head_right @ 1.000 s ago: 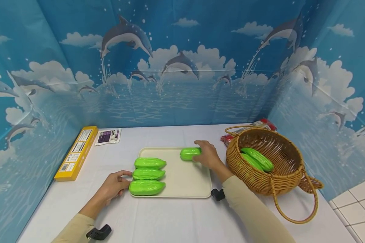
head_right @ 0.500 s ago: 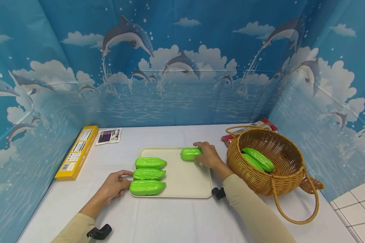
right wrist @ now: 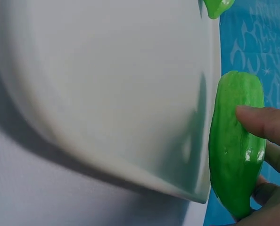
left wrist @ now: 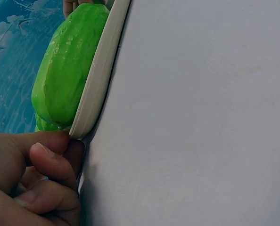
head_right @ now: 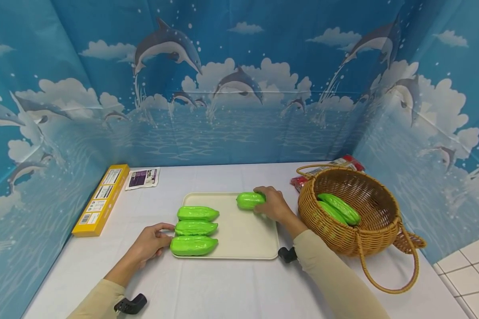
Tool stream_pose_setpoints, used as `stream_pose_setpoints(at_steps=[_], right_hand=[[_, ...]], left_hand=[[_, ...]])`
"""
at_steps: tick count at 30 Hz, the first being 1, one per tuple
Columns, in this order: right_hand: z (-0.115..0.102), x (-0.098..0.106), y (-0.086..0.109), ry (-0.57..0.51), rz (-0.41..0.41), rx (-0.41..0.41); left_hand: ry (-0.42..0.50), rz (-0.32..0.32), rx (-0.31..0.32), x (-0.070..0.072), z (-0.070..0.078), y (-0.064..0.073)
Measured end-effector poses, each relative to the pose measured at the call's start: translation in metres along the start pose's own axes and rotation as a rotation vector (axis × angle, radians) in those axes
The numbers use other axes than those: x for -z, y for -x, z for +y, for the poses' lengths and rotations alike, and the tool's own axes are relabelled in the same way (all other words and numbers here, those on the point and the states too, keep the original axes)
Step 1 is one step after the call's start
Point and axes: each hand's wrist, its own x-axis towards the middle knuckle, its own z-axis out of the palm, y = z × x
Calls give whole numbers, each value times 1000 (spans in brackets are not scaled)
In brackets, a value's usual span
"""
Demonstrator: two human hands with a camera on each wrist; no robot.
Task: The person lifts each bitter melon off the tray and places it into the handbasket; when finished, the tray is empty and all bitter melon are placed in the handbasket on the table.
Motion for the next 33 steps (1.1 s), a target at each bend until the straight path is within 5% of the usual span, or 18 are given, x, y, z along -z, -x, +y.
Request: stream_pose_setpoints(at_steps=[33], right_hand=[[-36, 14, 47, -209, -37, 25]], left_hand=[[20, 5, 14, -1, -1, -2]])
